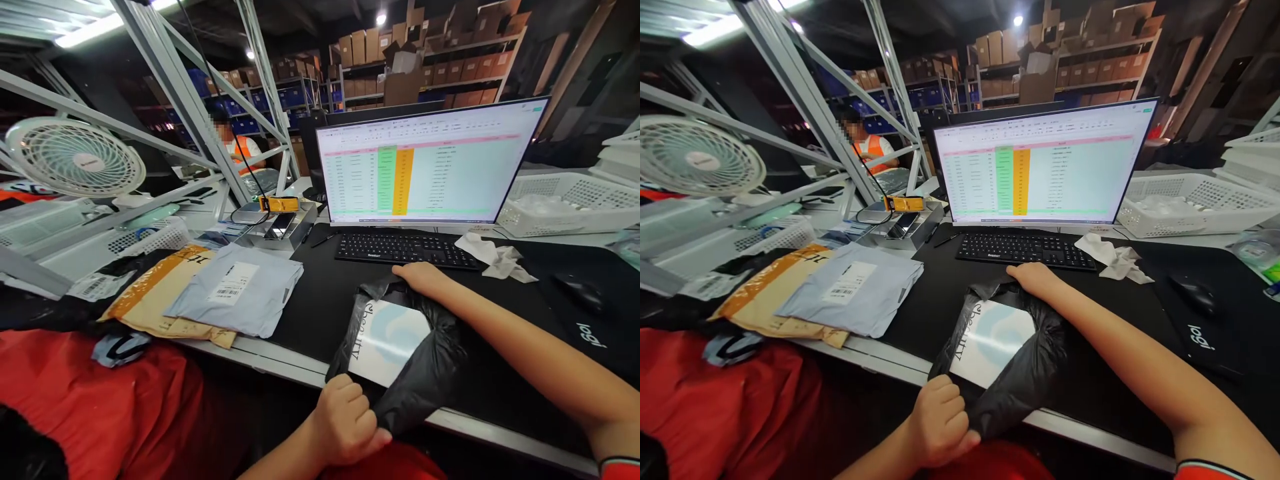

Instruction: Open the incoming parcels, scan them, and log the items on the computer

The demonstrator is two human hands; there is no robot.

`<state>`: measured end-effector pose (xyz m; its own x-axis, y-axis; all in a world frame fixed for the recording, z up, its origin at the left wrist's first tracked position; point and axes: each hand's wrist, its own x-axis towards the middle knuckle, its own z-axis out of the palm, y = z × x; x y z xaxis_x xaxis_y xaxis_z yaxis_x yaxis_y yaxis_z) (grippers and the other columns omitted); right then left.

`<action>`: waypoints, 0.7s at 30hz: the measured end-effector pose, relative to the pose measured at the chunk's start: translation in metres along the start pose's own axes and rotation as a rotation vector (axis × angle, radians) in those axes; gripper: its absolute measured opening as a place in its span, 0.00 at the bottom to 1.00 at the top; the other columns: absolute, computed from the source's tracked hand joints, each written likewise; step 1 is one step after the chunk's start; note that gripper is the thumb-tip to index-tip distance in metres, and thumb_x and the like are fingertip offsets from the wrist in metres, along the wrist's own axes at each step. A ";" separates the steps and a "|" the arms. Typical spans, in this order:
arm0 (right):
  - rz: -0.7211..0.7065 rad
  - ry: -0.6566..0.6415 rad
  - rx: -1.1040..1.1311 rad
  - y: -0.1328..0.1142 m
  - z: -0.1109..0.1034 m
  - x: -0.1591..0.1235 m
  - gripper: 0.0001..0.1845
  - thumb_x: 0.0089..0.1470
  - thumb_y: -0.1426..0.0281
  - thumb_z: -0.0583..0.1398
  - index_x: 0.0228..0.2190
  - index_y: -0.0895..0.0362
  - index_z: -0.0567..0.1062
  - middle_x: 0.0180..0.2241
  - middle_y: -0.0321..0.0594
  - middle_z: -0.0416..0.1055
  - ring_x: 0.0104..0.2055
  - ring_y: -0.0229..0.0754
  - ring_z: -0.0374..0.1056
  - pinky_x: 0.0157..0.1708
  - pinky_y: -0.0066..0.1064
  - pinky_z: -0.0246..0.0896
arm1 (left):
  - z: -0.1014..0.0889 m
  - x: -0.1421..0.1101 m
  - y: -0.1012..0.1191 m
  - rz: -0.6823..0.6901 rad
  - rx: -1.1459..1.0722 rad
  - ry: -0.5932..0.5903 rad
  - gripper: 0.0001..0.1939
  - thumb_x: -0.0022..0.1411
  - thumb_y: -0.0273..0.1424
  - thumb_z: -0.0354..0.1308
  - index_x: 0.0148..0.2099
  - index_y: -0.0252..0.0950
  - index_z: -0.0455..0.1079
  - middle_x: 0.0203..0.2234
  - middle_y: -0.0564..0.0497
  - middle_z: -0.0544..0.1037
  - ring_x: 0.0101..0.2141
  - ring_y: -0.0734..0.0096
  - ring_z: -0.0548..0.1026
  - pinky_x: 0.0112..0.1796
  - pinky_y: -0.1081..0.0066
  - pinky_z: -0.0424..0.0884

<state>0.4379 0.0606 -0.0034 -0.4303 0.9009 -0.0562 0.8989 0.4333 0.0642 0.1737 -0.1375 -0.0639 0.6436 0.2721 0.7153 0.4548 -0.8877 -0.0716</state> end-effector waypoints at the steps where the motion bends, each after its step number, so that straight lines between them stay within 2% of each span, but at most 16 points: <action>1: -0.005 0.000 -0.006 0.003 0.002 0.000 0.11 0.66 0.69 0.57 0.48 0.57 0.74 0.39 0.40 0.75 0.41 0.43 0.73 0.43 0.39 0.69 | 0.000 -0.007 0.000 -0.023 -0.004 0.007 0.27 0.73 0.33 0.40 0.19 0.39 0.56 0.14 0.53 0.59 0.20 0.69 0.55 0.24 0.63 0.48; 3: -0.010 0.010 -0.018 0.004 0.001 -0.004 0.11 0.65 0.73 0.55 0.46 0.57 0.75 0.37 0.42 0.76 0.40 0.46 0.74 0.40 0.38 0.68 | 0.001 -0.018 -0.002 -0.089 -0.007 0.014 0.24 0.71 0.30 0.41 0.21 0.39 0.58 0.15 0.52 0.61 0.21 0.68 0.58 0.24 0.64 0.52; 5: -0.002 0.055 -0.037 0.001 -0.010 -0.013 0.12 0.64 0.73 0.56 0.47 0.58 0.75 0.42 0.47 0.76 0.44 0.49 0.73 0.41 0.37 0.67 | 0.001 -0.024 -0.006 -0.176 0.001 0.004 0.22 0.72 0.31 0.40 0.25 0.38 0.63 0.19 0.50 0.67 0.24 0.67 0.64 0.27 0.64 0.61; 7: -0.027 0.183 -0.003 -0.010 -0.029 -0.027 0.11 0.64 0.72 0.57 0.47 0.58 0.75 0.47 0.49 0.73 0.48 0.49 0.71 0.45 0.37 0.66 | -0.003 -0.025 -0.012 -0.248 0.030 -0.022 0.22 0.74 0.37 0.39 0.33 0.36 0.69 0.26 0.46 0.74 0.31 0.64 0.70 0.37 0.59 0.71; 9: -0.142 0.280 0.128 -0.033 -0.045 -0.047 0.10 0.65 0.70 0.55 0.42 0.56 0.77 0.46 0.46 0.73 0.48 0.46 0.70 0.48 0.35 0.65 | -0.008 -0.024 -0.020 -0.277 0.066 -0.031 0.25 0.74 0.43 0.38 0.42 0.33 0.71 0.34 0.43 0.78 0.38 0.61 0.74 0.49 0.54 0.72; 10: -0.217 0.275 0.210 -0.048 -0.049 -0.057 0.10 0.65 0.69 0.55 0.40 0.56 0.77 0.43 0.44 0.74 0.46 0.44 0.70 0.48 0.35 0.65 | -0.011 -0.024 -0.024 -0.287 0.078 -0.033 0.25 0.73 0.45 0.39 0.44 0.32 0.71 0.37 0.42 0.78 0.40 0.60 0.75 0.52 0.53 0.71; 12: -0.334 0.140 0.299 -0.084 -0.046 -0.076 0.11 0.62 0.63 0.60 0.43 0.56 0.78 0.43 0.44 0.75 0.46 0.46 0.71 0.49 0.38 0.67 | -0.012 -0.024 -0.029 -0.317 0.079 -0.039 0.25 0.72 0.47 0.42 0.46 0.32 0.72 0.40 0.41 0.77 0.43 0.58 0.75 0.54 0.51 0.70; 14: -0.337 0.023 0.213 -0.118 -0.031 -0.088 0.29 0.55 0.59 0.67 0.54 0.60 0.73 0.54 0.54 0.71 0.56 0.58 0.67 0.56 0.50 0.65 | -0.009 -0.028 -0.030 -0.360 0.046 -0.058 0.25 0.71 0.48 0.44 0.45 0.33 0.73 0.40 0.41 0.77 0.44 0.57 0.75 0.55 0.50 0.71; 15: -0.309 -0.002 0.151 -0.133 -0.022 -0.091 0.38 0.53 0.58 0.67 0.60 0.63 0.68 0.60 0.60 0.65 0.62 0.64 0.61 0.59 0.57 0.61 | -0.005 -0.030 -0.029 -0.377 0.024 -0.064 0.25 0.70 0.49 0.46 0.45 0.34 0.74 0.40 0.42 0.76 0.44 0.57 0.75 0.54 0.49 0.71; 16: -0.268 -0.011 0.096 -0.145 -0.013 -0.092 0.42 0.55 0.58 0.66 0.63 0.65 0.63 0.64 0.63 0.59 0.66 0.68 0.55 0.60 0.61 0.58 | -0.001 -0.034 -0.027 -0.391 0.005 -0.063 0.24 0.69 0.49 0.48 0.44 0.34 0.74 0.38 0.42 0.76 0.43 0.57 0.75 0.54 0.48 0.72; 18: -0.168 -0.007 0.032 -0.162 -0.002 -0.087 0.42 0.59 0.57 0.62 0.66 0.66 0.58 0.68 0.66 0.51 0.69 0.70 0.48 0.61 0.64 0.56 | 0.008 -0.041 -0.020 -0.404 -0.020 -0.050 0.22 0.65 0.49 0.53 0.43 0.35 0.75 0.36 0.44 0.76 0.42 0.56 0.75 0.54 0.47 0.72; 21: -0.087 -0.011 -0.028 -0.173 -0.008 -0.071 0.41 0.60 0.58 0.60 0.67 0.65 0.57 0.66 0.70 0.52 0.68 0.72 0.51 0.54 0.60 0.64 | 0.018 -0.052 -0.012 -0.399 -0.011 -0.017 0.23 0.61 0.48 0.57 0.47 0.34 0.75 0.37 0.43 0.77 0.44 0.54 0.76 0.55 0.45 0.71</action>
<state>0.3126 -0.0777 -0.0027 -0.5054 0.8598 -0.0733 0.8556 0.5103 0.0866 0.1458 -0.1339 -0.1129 0.4281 0.6024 0.6736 0.6645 -0.7150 0.2172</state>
